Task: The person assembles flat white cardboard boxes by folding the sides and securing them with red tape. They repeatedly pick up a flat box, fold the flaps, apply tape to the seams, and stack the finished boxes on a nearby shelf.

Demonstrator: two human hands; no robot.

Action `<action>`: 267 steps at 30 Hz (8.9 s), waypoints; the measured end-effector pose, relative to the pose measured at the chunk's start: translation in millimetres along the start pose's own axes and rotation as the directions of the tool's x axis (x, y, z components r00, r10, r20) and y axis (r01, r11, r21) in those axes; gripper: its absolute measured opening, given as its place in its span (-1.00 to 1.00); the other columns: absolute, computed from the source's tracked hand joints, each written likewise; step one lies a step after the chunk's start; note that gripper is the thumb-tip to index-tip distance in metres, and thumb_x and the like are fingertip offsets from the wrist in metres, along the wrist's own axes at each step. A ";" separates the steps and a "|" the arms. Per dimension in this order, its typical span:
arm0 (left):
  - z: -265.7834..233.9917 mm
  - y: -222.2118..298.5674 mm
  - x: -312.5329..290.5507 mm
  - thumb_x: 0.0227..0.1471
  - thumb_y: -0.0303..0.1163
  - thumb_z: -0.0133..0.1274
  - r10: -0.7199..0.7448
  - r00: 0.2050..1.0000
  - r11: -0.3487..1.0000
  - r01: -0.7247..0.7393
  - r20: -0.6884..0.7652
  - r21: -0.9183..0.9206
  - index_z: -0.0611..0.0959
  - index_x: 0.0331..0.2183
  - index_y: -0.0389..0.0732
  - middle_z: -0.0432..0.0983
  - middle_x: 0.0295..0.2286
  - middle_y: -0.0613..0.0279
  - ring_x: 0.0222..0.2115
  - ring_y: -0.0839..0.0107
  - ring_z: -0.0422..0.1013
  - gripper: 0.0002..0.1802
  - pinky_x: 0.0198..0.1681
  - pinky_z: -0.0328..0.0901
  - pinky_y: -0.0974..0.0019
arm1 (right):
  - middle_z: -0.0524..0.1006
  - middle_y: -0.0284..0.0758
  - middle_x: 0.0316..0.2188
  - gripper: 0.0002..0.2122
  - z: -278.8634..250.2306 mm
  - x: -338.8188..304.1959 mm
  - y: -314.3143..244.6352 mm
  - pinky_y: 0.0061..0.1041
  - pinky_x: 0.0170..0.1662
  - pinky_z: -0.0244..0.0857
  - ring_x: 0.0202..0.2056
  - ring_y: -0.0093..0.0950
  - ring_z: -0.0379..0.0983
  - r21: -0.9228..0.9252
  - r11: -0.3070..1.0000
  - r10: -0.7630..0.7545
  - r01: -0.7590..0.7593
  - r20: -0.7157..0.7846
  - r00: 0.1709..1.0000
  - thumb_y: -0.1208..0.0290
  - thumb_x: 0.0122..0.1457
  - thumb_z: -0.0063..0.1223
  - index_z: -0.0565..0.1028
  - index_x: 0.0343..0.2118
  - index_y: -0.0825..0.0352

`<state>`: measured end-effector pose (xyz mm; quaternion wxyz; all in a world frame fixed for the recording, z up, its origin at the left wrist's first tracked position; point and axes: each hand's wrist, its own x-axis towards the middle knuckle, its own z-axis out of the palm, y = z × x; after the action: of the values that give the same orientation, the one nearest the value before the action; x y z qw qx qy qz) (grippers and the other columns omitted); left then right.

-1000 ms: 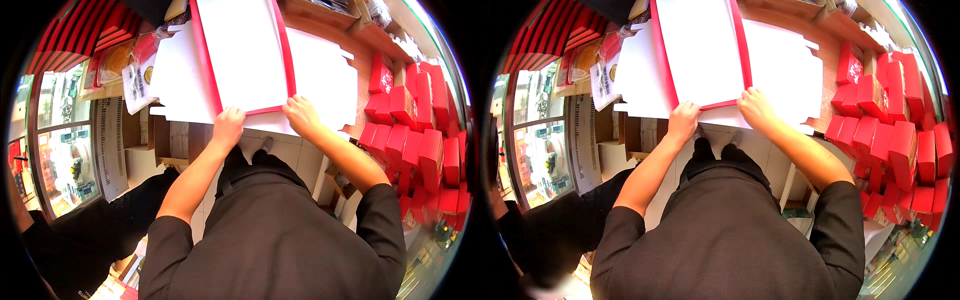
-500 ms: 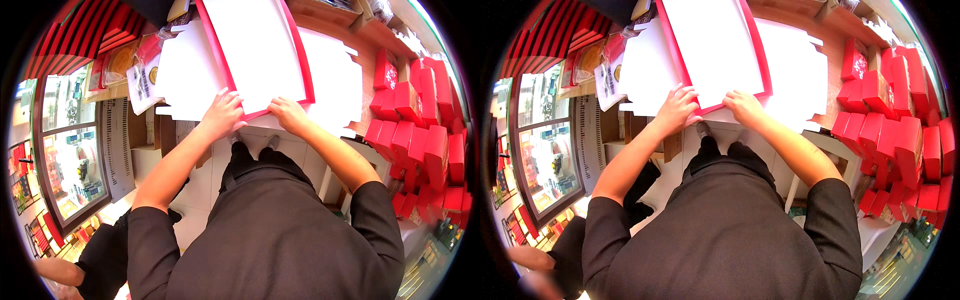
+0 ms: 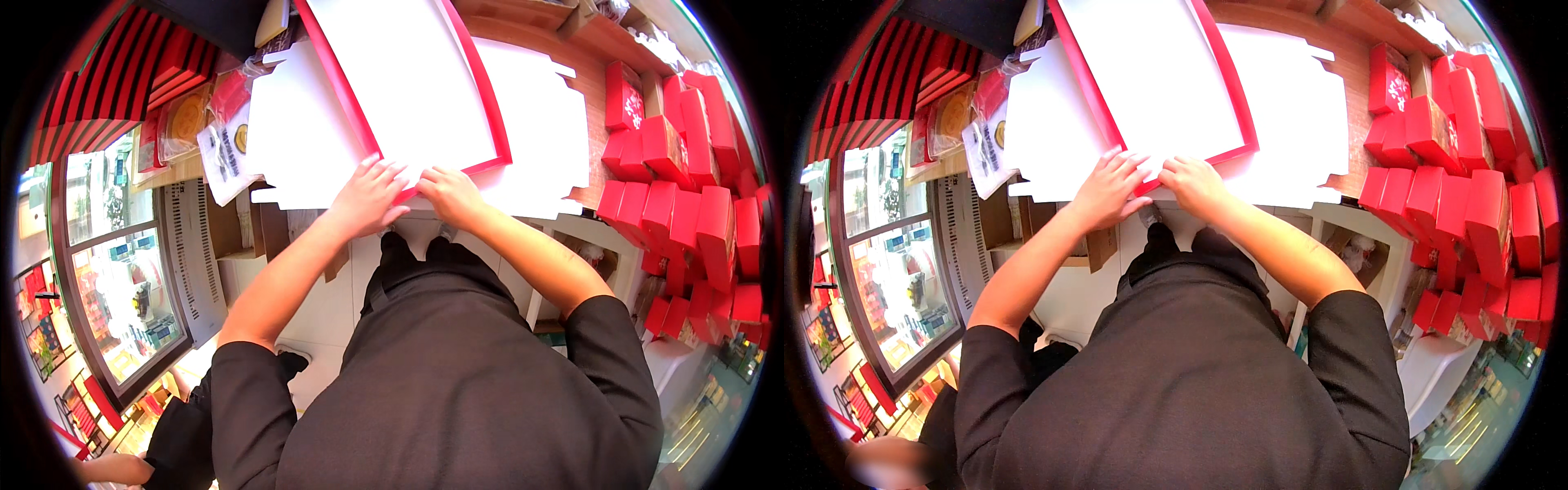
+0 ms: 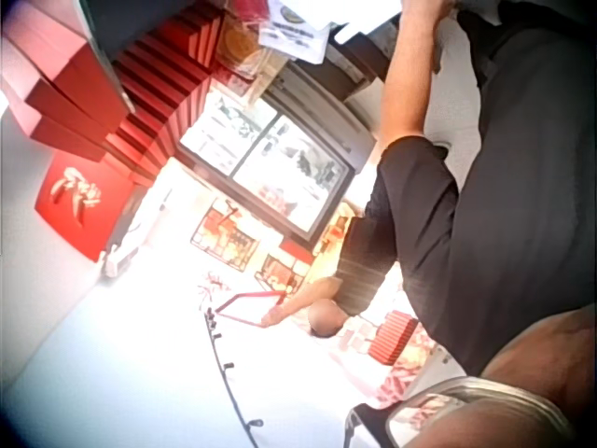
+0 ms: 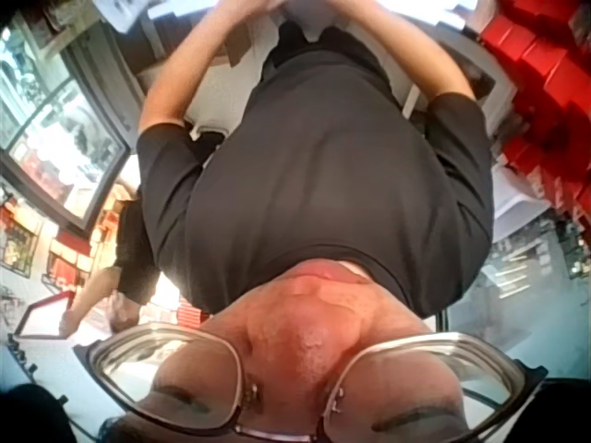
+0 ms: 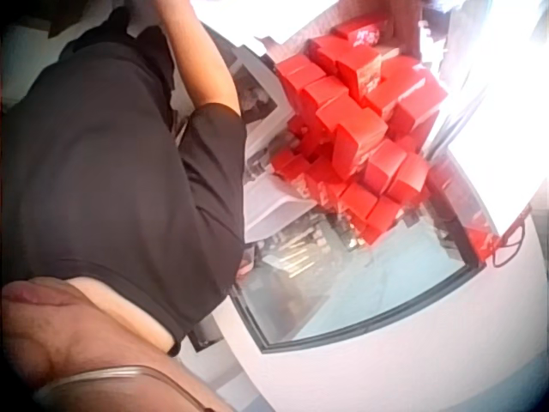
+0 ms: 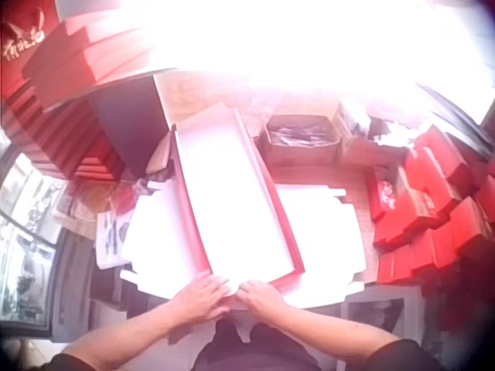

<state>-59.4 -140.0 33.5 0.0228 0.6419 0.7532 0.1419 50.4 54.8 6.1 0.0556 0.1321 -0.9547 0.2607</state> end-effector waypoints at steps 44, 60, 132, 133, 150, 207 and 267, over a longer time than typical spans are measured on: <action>30.2 5.5 -37.0 -0.20 -0.53 0.05 -0.307 0.940 0.942 0.278 -0.149 -0.189 0.47 -0.46 -0.23 0.38 -0.46 0.14 -0.38 0.15 0.34 -0.86 -0.29 0.28 0.16 | 0.45 -0.31 -0.46 -0.92 -10.3 17.8 -25.2 -0.41 -0.04 0.19 -0.24 -0.39 0.37 -0.296 0.934 -0.192 0.198 0.052 0.980 0.39 -0.04 0.01 0.48 -0.52 0.27; 34.5 15.4 -29.6 -0.18 -0.54 0.06 -0.291 0.935 0.954 0.266 -0.204 -0.141 0.51 -0.45 -0.20 0.42 -0.45 0.20 -0.38 0.22 0.37 -0.88 -0.31 0.27 0.21 | 0.42 -0.33 -0.19 -0.67 -45.6 60.8 8.1 -0.20 0.32 -0.10 0.03 -0.35 0.26 -0.090 0.904 -0.324 0.418 0.492 0.808 0.22 -0.14 0.33 0.55 -0.28 0.17; 49.9 119.6 8.3 0.14 -0.20 -0.02 -0.517 0.692 0.047 0.610 0.503 -0.791 0.43 -0.10 -0.34 0.55 -0.26 -0.06 -0.24 0.15 0.52 -0.58 -0.14 0.35 0.19 | 0.57 -0.34 -0.44 -0.78 -86.7 -177.1 103.6 -0.59 -0.47 0.28 -0.47 -0.63 0.43 0.499 0.537 0.844 -0.680 -0.333 0.421 0.33 0.21 0.08 0.57 -0.28 0.43; 34.7 126.6 5.6 0.13 -0.18 -0.01 -0.531 0.707 0.106 0.602 0.467 -0.792 0.43 -0.10 -0.33 0.55 -0.26 -0.07 -0.22 0.12 0.51 -0.57 -0.14 0.35 0.18 | 0.57 -0.37 -0.44 -0.78 -98.3 -174.0 83.4 -0.61 -0.45 0.28 -0.46 -0.65 0.43 0.563 0.435 0.900 -0.702 -0.245 0.361 0.33 0.21 0.08 0.57 -0.28 0.42; 40.6 -41.7 10.8 0.13 -0.33 0.02 -0.916 0.401 0.256 0.535 -0.024 -0.805 0.50 -0.05 -0.30 0.58 -0.30 0.04 -0.28 0.24 0.51 -0.63 -0.18 0.37 0.24 | 0.56 -0.28 -0.24 -0.66 -63.7 -30.6 60.0 -0.53 -0.14 0.36 -0.23 -0.54 0.46 0.849 0.390 0.823 -0.357 -0.148 0.548 0.44 0.11 0.17 0.45 -0.07 0.48; -124.5 -12.6 -51.6 0.11 -0.62 -0.03 -0.443 0.873 0.661 0.165 -0.203 -0.732 0.51 -0.10 -0.23 0.57 -0.31 0.16 -0.27 0.36 0.51 -0.72 -0.14 0.36 0.32 | 0.54 -0.27 -0.27 -0.87 -134.6 -63.9 19.1 -0.47 -0.18 0.38 -0.32 -0.47 0.48 0.946 0.320 0.558 0.057 -0.237 0.795 0.51 0.29 -0.08 0.47 -0.22 0.45; -19.4 -18.2 -16.3 -0.18 -0.54 0.04 0.052 0.998 0.996 -0.056 0.047 0.072 0.49 -0.56 -0.18 0.36 -0.58 0.25 -0.41 0.30 0.35 -0.94 -0.16 0.25 0.29 | 0.47 -0.32 -0.44 -0.89 -79.2 -27.2 46.8 -0.39 0.05 0.20 -0.22 -0.33 0.38 -0.175 0.963 -0.147 0.204 0.291 0.945 0.57 -0.06 -0.01 0.48 -0.42 0.29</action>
<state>-78.2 -162.0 45.4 0.0125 0.6655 0.7396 0.1002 66.3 140.3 46.7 -0.0413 0.2455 -0.9590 0.1352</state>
